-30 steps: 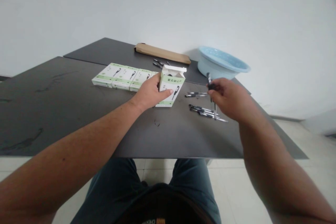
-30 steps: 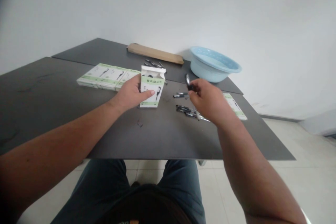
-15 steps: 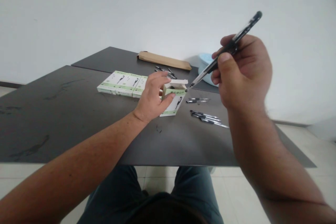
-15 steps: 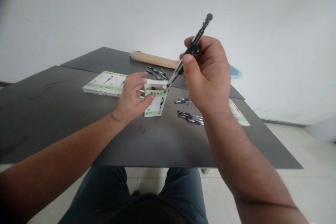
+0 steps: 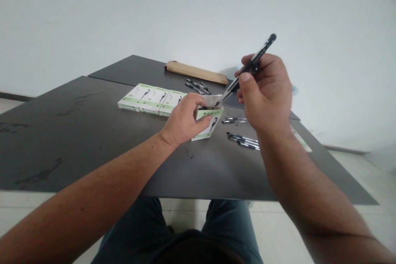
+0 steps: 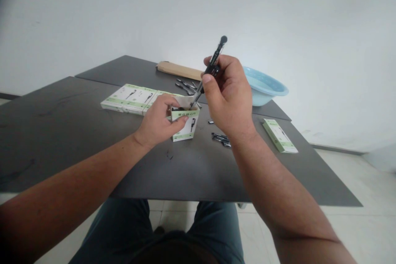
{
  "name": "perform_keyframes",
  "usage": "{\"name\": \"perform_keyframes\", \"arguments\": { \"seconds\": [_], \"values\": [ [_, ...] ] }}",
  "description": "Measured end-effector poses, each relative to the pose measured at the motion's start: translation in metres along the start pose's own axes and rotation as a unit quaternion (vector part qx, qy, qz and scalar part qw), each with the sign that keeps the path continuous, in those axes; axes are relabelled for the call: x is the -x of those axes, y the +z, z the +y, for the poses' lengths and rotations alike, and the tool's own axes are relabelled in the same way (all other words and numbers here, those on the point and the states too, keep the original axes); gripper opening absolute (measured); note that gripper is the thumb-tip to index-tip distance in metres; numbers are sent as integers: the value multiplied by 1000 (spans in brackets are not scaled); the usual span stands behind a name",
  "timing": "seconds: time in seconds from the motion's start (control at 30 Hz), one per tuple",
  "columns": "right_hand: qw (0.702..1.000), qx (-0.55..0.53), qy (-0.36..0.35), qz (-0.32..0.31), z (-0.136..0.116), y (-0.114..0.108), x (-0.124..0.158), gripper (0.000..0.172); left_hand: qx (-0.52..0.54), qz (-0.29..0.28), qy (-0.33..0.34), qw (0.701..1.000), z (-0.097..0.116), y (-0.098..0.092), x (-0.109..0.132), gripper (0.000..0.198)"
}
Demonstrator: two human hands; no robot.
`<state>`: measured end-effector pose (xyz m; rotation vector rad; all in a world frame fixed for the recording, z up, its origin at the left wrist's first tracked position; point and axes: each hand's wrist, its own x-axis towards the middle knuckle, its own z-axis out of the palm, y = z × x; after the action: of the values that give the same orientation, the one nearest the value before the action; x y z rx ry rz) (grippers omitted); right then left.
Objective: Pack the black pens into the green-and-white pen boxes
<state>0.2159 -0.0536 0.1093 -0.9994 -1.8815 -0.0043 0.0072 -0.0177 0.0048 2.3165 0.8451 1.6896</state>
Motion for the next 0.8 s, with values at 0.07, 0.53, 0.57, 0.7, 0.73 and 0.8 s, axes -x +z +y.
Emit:
{"name": "perform_keyframes", "arguments": {
  "seconds": [0.07,0.53,0.57,0.7,0.73,0.8],
  "values": [
    [999,39,5,8,-3,4,3,42,12,13,-5,1000,0,2,1,37],
    [985,60,134,-87,5,2,28,39,13,-6,-39,999,-1,3,2,40],
    [987,52,131,-74,6,2,30,39,13,-8,-39,999,0,3,2,40],
    [992,63,108,-33,7,-5,42,36,12,-10,-31,999,0,3,2,40],
    [991,75,107,-26,6,-9,46,33,10,-12,-32,999,0,3,2,41],
    [988,105,112,-29,8,-18,53,28,6,-17,-44,999,0,2,3,42]
  ]
}}
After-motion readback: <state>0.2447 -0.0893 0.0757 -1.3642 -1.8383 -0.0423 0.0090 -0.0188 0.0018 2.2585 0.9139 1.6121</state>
